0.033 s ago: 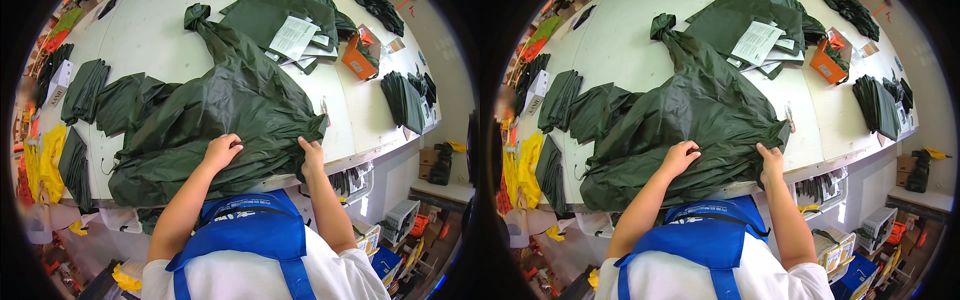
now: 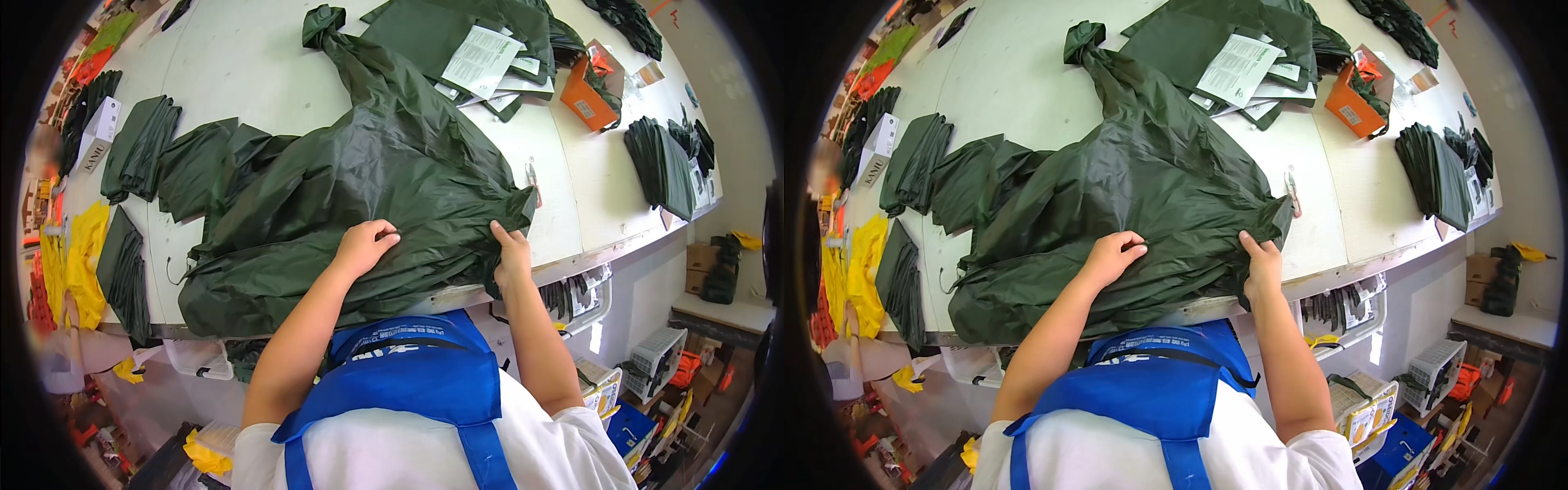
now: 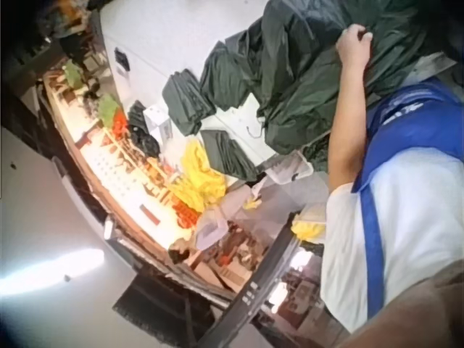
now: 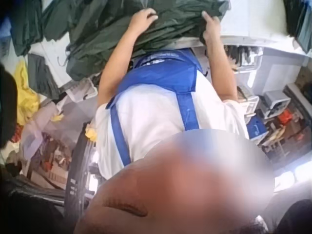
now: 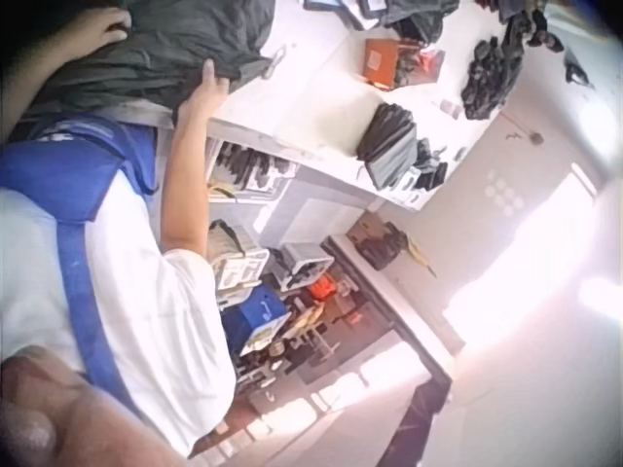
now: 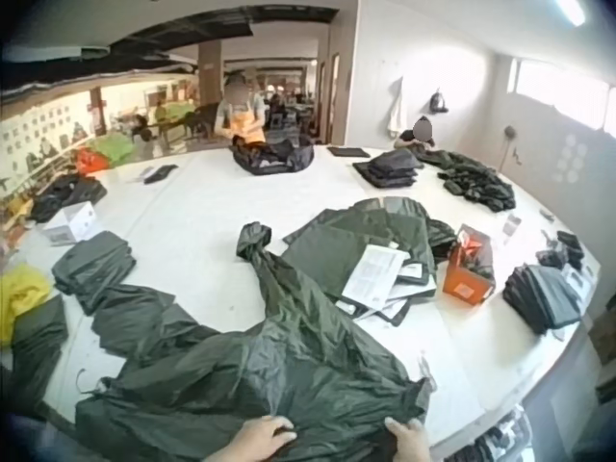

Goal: The person folds a dark green raincoat on a white table, aligns the sleeves, and folds it into a compact rectangle. They then place the folded coat into a small plastic bag and set it aside. The person repeats this process with another raincoat.

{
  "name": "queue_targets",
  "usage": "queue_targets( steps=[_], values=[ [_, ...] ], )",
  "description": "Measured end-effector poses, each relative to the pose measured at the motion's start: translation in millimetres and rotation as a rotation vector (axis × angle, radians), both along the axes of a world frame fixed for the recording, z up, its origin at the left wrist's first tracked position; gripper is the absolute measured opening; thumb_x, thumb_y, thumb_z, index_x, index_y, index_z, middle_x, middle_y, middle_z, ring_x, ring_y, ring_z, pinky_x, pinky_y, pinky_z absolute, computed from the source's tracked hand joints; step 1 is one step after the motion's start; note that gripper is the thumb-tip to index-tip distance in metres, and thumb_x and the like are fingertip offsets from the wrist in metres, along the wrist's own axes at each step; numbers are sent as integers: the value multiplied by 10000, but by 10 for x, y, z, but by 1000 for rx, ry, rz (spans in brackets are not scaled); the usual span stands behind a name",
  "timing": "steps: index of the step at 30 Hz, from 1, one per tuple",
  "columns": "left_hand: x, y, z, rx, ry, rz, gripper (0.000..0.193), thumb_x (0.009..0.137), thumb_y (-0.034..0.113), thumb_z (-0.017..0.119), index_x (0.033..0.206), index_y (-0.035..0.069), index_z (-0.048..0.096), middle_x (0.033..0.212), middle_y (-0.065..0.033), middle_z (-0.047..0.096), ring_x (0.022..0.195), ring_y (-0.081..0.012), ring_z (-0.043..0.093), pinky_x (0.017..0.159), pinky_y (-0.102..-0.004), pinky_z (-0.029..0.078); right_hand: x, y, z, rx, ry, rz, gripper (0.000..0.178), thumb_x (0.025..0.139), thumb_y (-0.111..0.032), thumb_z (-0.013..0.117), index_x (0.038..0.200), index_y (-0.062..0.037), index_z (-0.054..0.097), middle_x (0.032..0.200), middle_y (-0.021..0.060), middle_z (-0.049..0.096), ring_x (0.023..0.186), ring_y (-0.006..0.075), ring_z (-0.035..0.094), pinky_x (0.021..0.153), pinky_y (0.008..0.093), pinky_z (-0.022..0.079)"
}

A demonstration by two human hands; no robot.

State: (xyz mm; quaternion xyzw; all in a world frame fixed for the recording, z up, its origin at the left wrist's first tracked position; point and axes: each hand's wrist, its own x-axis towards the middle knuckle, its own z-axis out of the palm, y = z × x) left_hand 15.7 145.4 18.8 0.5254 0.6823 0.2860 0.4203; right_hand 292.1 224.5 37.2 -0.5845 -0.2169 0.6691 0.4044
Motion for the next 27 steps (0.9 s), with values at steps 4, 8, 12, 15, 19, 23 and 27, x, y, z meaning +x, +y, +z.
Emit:
queue_targets(
  steps=[4,8,12,15,19,23,27],
  values=[
    [111,7,-83,-123,127,29,150,776,207,719,868,94,684,810,-57,702,767,-210,671,759,-332,486,3,77,70,-104,65,42,262,846,-67,683,1054,62,591,1030,158,659,896,253,644,817,385,528],
    [191,4,-222,-137,270,-32,148,751,265,728,809,145,664,827,-29,683,882,-235,618,773,-411,406,46,72,-45,-44,-44,117,282,851,-57,671,1060,109,582,1015,165,655,868,242,641,793,362,521],
    [167,77,-219,-154,307,-101,190,722,259,754,768,112,643,814,-48,674,866,-261,619,739,-410,445,50,46,-123,17,-169,123,256,853,-59,669,1028,113,597,986,152,658,833,213,629,745,328,510],
    [193,56,-249,-63,375,-120,237,693,265,777,747,87,630,792,-73,666,830,-284,622,706,-419,475,52,43,-133,48,-151,113,242,850,-67,677,997,113,610,951,133,666,809,200,623,747,324,501],
    [142,88,-311,-126,288,-137,301,694,327,774,760,74,626,791,-98,667,788,-316,633,684,-425,483,64,45,-119,83,-210,176,278,831,-90,707,1031,84,622,1000,103,667,857,191,620,796,325,491],
    [-10,66,-175,-175,211,-88,363,729,435,736,829,97,651,806,-103,673,799,-313,637,694,-429,469,95,155,-49,146,-158,152,312,833,-61,693,1111,50,607,1030,95,668,882,199,629,829,339,496],
    [-888,-547,260,-83,574,-38,351,755,452,698,877,124,670,838,-95,684,839,-299,651,740,-437,468,431,545,25,109,-229,121,306,841,-99,700,1109,19,610,1042,111,672,880,225,650,811,356,522]
  ],
)
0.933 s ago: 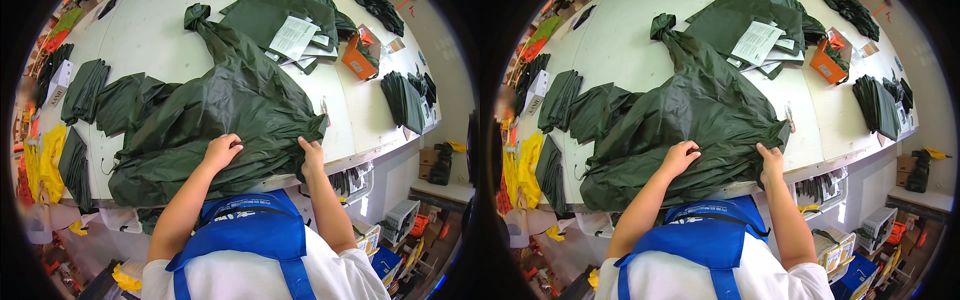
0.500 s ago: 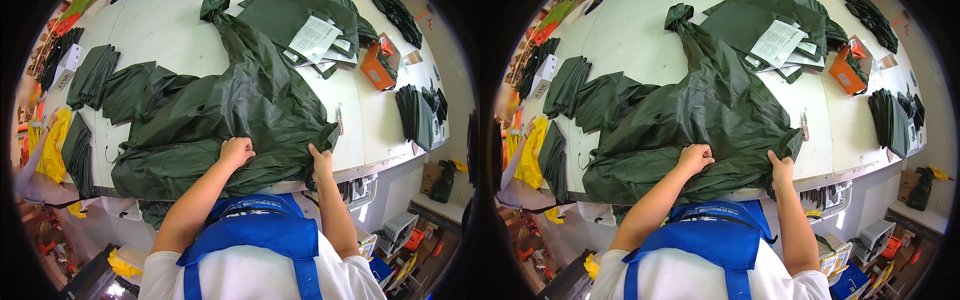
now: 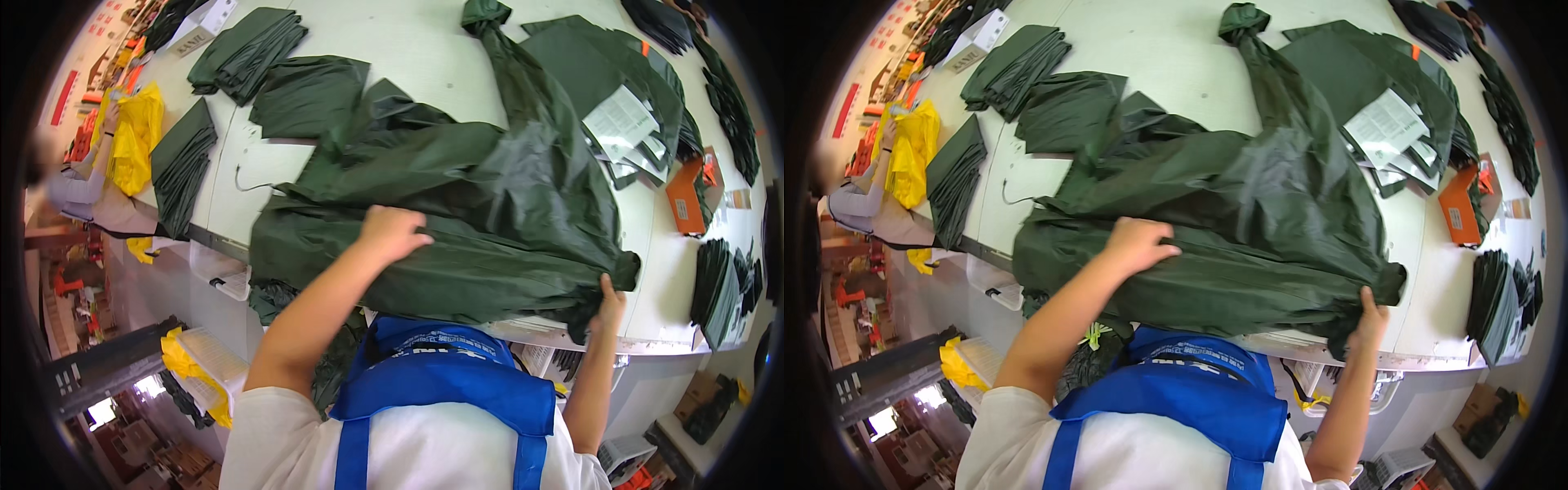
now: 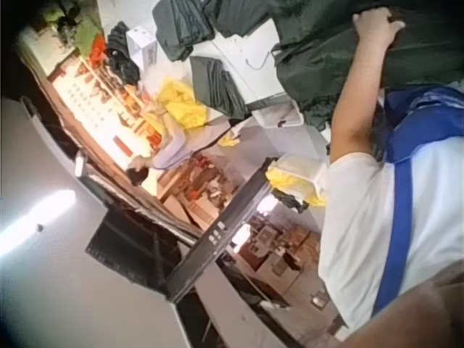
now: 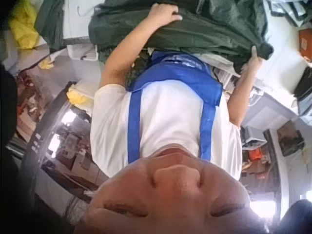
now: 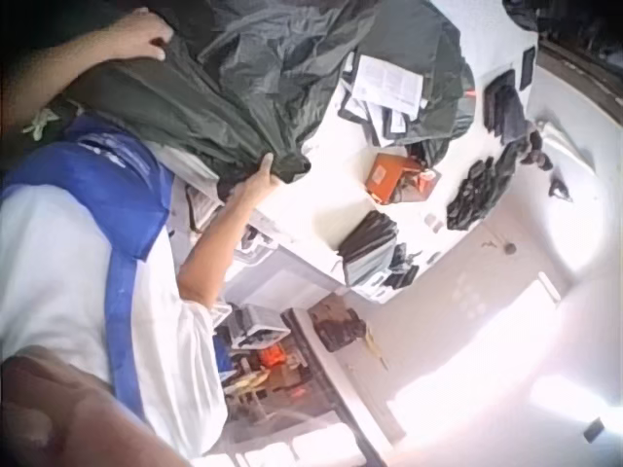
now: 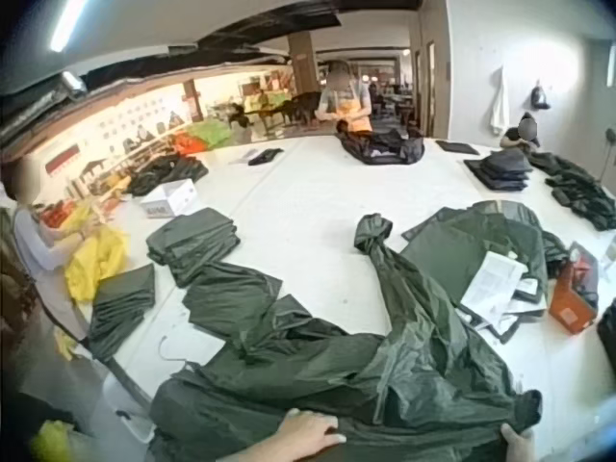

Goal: The person folds a dark green raincoat on a white table, aligns the sleeves, and folds it into a compact rectangle. They then place the folded coat into a small plastic bag and set it aside. The person repeats this process with another raincoat.

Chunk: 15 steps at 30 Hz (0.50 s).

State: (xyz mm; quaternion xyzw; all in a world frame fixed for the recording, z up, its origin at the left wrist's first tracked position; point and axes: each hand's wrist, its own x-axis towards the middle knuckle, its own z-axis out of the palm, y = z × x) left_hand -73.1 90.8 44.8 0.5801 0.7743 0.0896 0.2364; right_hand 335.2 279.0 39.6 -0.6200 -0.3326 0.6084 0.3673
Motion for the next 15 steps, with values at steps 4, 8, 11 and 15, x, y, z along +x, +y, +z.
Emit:
queue_targets(
  steps=[4,8,11,15],
  values=[
    [-907,-993,199,-141,359,258,212,739,278,732,883,126,703,894,-58,665,951,-297,605,803,-419,481,562,459,-123,71,-284,75,366,887,-161,660,1163,65,576,1155,167,625,1032,254,600,901,381,475],
    [-1368,-1617,-208,108,-199,592,138,773,135,721,887,67,684,1089,-111,603,1079,-297,545,919,-382,436,-95,412,233,754,-1297,-60,371,893,-160,640,1171,71,559,1187,196,564,1116,276,519,960,383,407],
    [-1408,-1614,-252,206,-331,696,128,782,96,719,898,57,681,1193,-126,543,1125,-279,520,965,-352,406,-1408,-302,560,960,-754,589,226,834,-49,630,1055,-8,635,1030,129,630,963,276,592,878,395,458],
    [-1534,-1592,-135,68,-483,673,149,768,70,728,911,69,687,1316,-126,476,1191,-259,489,988,-338,392,-2507,-840,-4,969,-562,1256,197,803,-174,663,964,-63,689,972,135,669,950,330,613,867,424,460]
  ],
)
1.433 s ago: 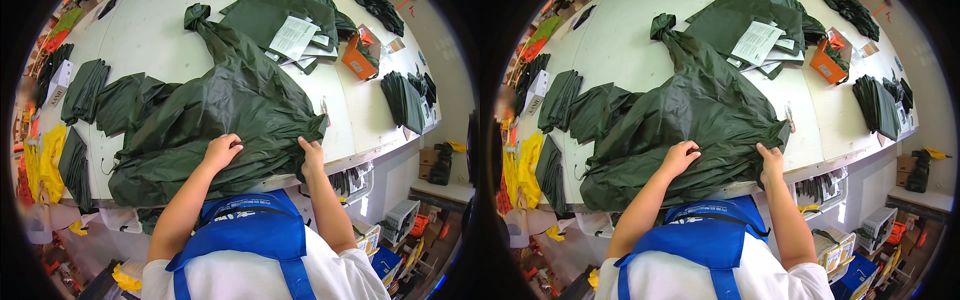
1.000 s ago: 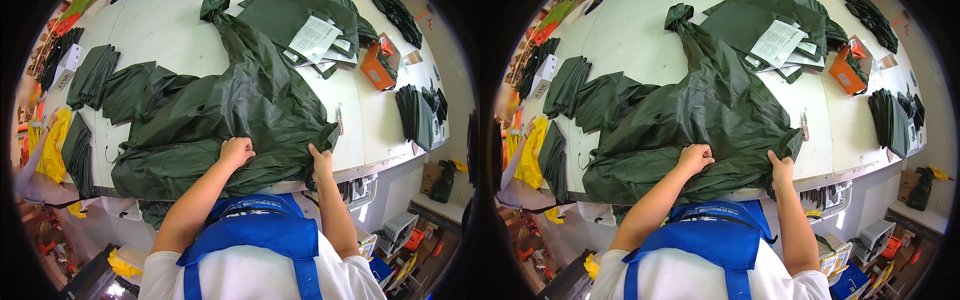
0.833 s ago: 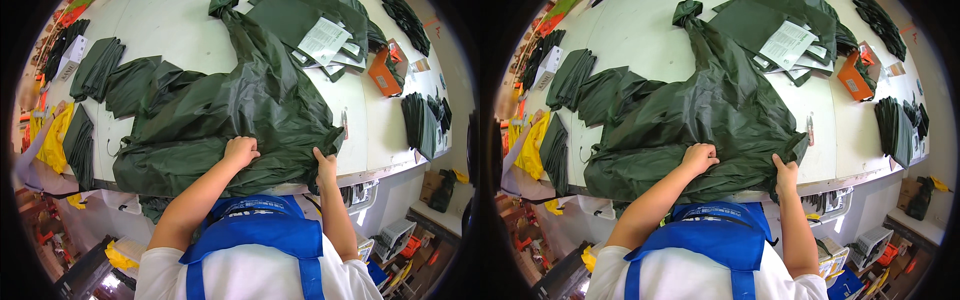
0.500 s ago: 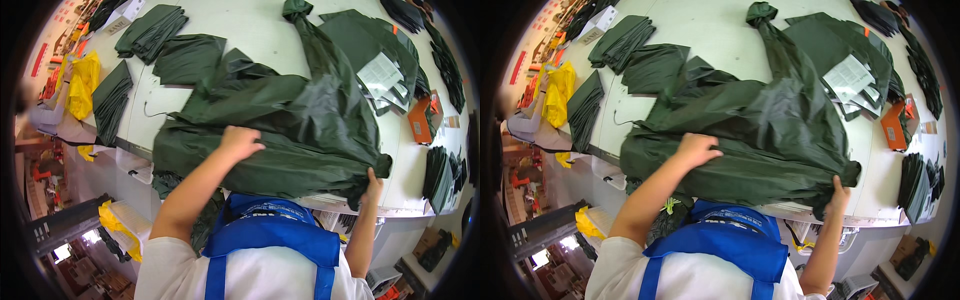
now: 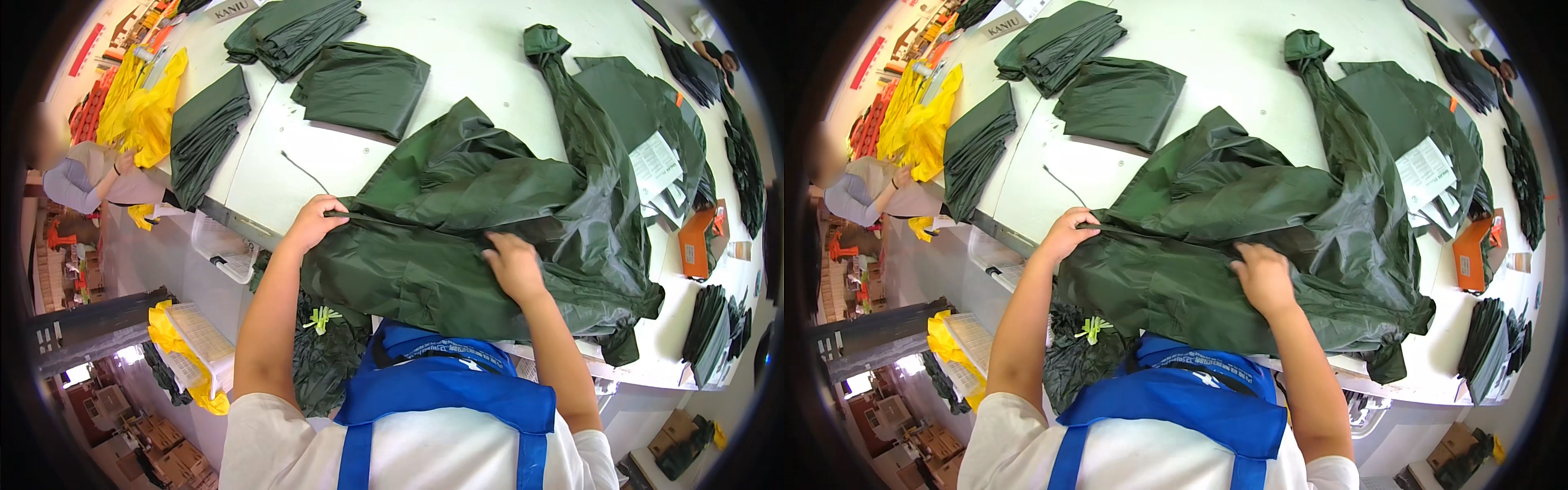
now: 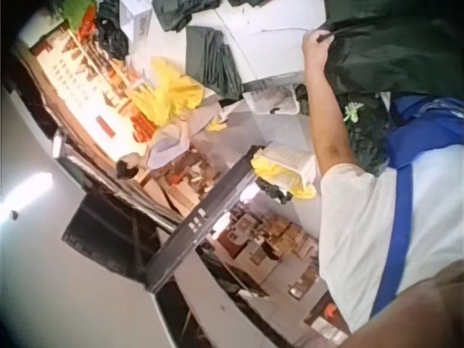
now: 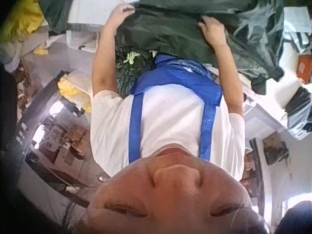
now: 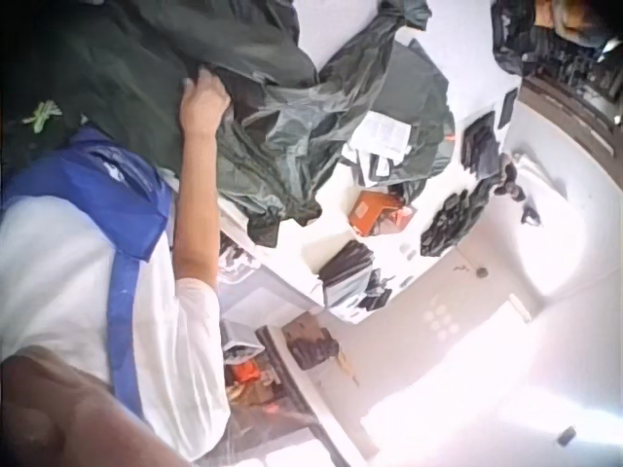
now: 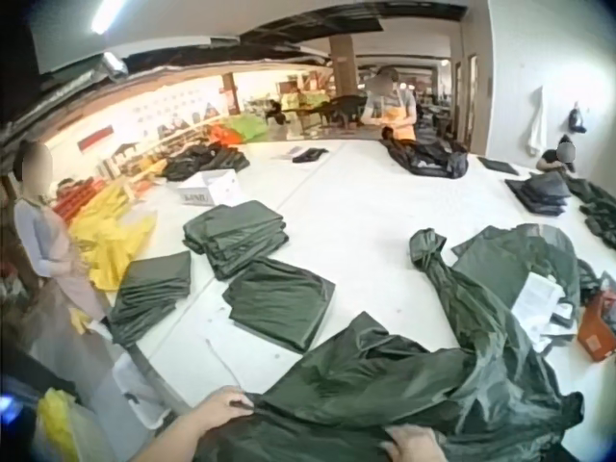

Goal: The person folds a dark green raincoat on a white table, aligns the sleeves, and folds it into a compact rectangle. They then place the folded coat into a small plastic bag and set it aside. The person repeats this process with another raincoat.

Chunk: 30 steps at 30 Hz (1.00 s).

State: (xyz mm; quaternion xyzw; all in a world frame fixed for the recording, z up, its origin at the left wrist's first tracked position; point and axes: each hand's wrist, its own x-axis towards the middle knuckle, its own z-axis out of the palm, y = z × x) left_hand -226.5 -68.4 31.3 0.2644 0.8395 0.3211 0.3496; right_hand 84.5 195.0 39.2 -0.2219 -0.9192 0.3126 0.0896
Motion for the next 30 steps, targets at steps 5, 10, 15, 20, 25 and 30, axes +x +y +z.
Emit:
queue_targets(
  steps=[5,10,15,20,25,30],
  values=[
    [98,-215,94,77,37,-97,140,785,113,720,924,112,702,1250,-133,497,1150,-280,505,956,-359,423,-205,-68,-364,-186,-294,19,177,781,-269,693,878,-122,706,826,66,680,890,274,604,822,406,426],
    [24,-62,209,47,68,-200,214,857,147,659,1069,124,645,1187,-93,538,1024,-210,526,878,-343,444,-257,-116,-300,-218,-419,-16,177,732,-294,741,818,-143,706,758,23,660,862,234,589,818,391,396],
    [-140,37,125,-37,-130,-55,334,865,182,680,1168,119,556,956,-53,566,766,-108,481,744,-263,438,-329,-120,-268,-259,-518,-81,218,718,-294,751,837,-125,682,747,9,643,886,235,582,831,393,390],
    [-277,58,80,11,-395,-18,259,855,115,676,1098,112,585,817,23,566,740,-61,495,700,-215,411,-363,-165,-166,-183,-555,-72,219,723,-288,746,846,-125,669,784,18,653,916,251,594,837,413,404],
    [32,17,366,263,-275,45,188,810,9,677,978,59,607,843,-6,588,781,-92,555,731,-252,453,-470,-327,396,-41,-507,197,245,778,-250,704,973,-107,665,950,88,672,988,286,611,842,427,452],
    [427,-152,768,367,204,-205,155,732,-17,710,860,28,634,886,-84,634,833,-226,622,735,-298,489,-1384,-153,1059,-216,-30,448,292,809,-57,609,1096,-101,636,1133,78,632,1111,303,557,925,431,427]
  ],
)
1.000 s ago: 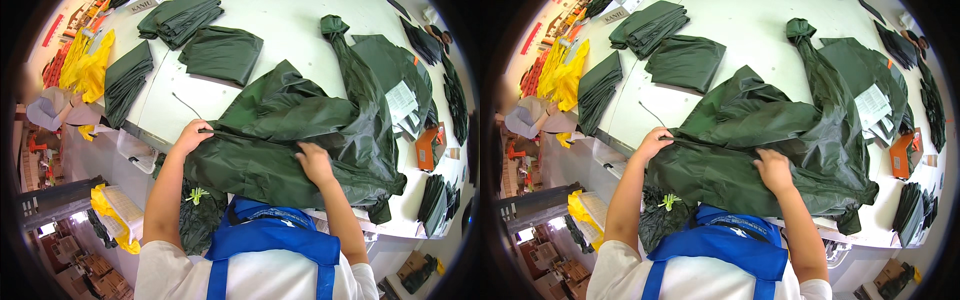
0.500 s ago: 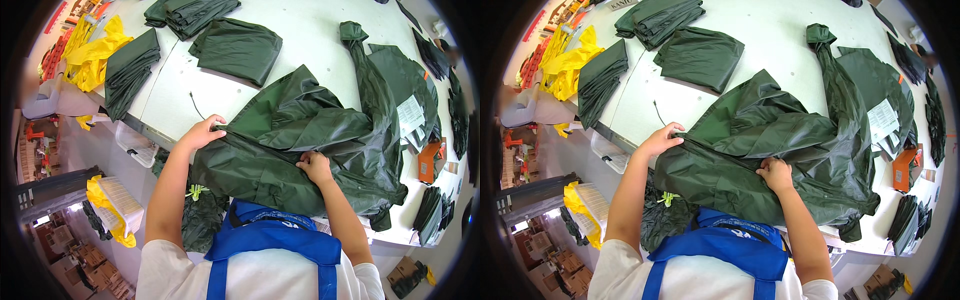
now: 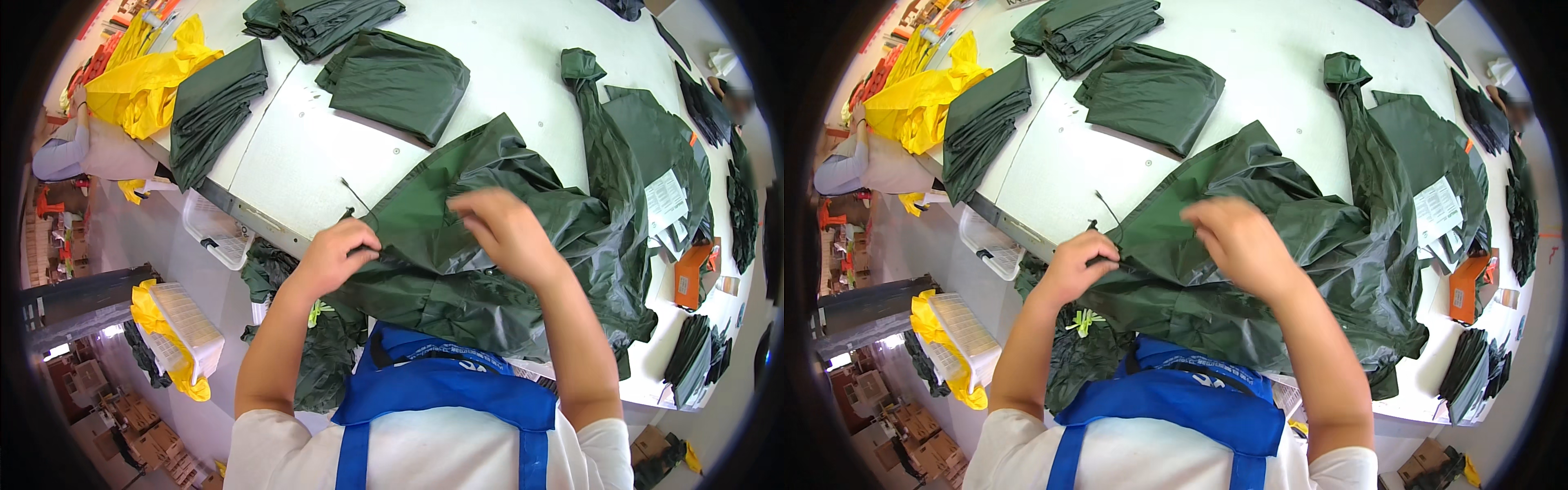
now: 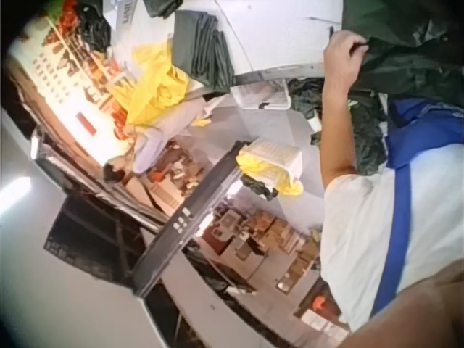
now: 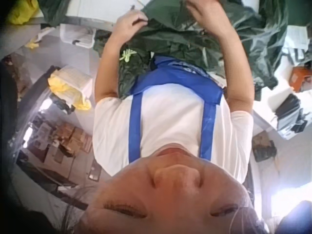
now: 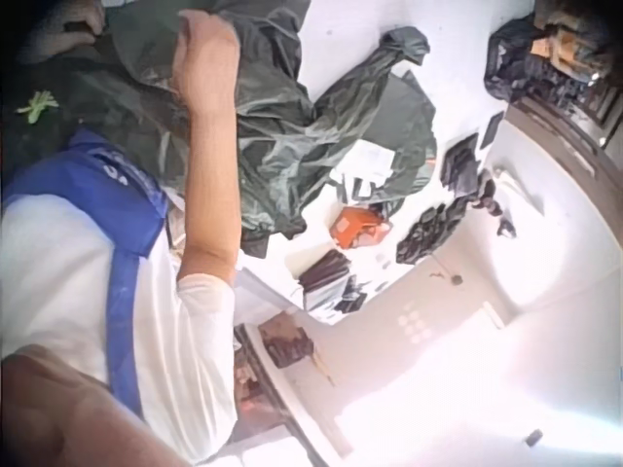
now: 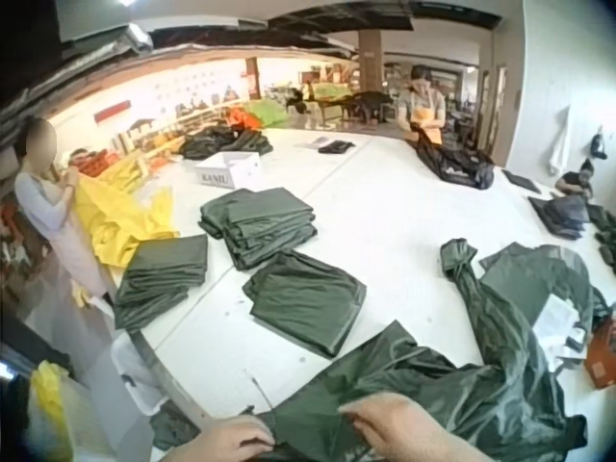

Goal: The person folds a dark green raincoat on a white table, aligns the sleeves, and folds it into a compact rectangle. They then place the folded coat into a small plastic bag and set it aside. The person repeats this process with another raincoat.

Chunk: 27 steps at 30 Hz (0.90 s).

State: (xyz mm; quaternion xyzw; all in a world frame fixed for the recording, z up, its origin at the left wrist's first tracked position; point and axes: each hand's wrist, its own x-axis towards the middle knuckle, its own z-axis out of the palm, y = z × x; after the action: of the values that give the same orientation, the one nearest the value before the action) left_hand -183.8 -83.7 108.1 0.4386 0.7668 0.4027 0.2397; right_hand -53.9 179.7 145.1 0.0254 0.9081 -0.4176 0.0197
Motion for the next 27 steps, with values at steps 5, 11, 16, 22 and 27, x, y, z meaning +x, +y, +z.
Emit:
queue_targets(
  steps=[5,11,16,22,27],
  values=[
    [145,-163,35,74,179,-30,178,735,15,731,884,38,636,927,-88,646,886,-256,634,760,-325,515,-513,274,-891,849,27,274,337,807,-65,559,1120,-157,642,1231,57,574,1237,251,447,1073,463,299],
    [186,-295,-229,46,216,221,242,745,56,750,897,26,564,1030,-104,650,932,-280,631,788,-345,524,-765,691,-334,745,93,-22,278,654,11,568,916,-67,624,934,116,619,945,332,554,904,424,421],
    [261,-218,-111,104,252,191,207,752,64,733,864,47,559,1026,-91,635,893,-270,627,733,-342,527,-851,-66,-116,178,19,441,433,766,-243,700,1133,-48,578,1095,158,626,1043,344,565,935,422,437],
    [266,-254,-5,131,312,163,231,680,39,767,826,64,590,1134,-100,596,1020,-294,579,793,-362,508,-940,-424,-398,-32,-485,546,487,826,-385,685,1134,-15,612,1020,147,663,977,244,606,987,405,390],
    [258,-129,217,117,550,190,237,625,65,794,776,102,616,1316,-131,482,1196,-340,454,929,-429,419,-771,-402,-179,-405,-406,283,245,824,-139,700,1004,21,658,809,70,666,752,93,542,705,270,459]
  ],
)
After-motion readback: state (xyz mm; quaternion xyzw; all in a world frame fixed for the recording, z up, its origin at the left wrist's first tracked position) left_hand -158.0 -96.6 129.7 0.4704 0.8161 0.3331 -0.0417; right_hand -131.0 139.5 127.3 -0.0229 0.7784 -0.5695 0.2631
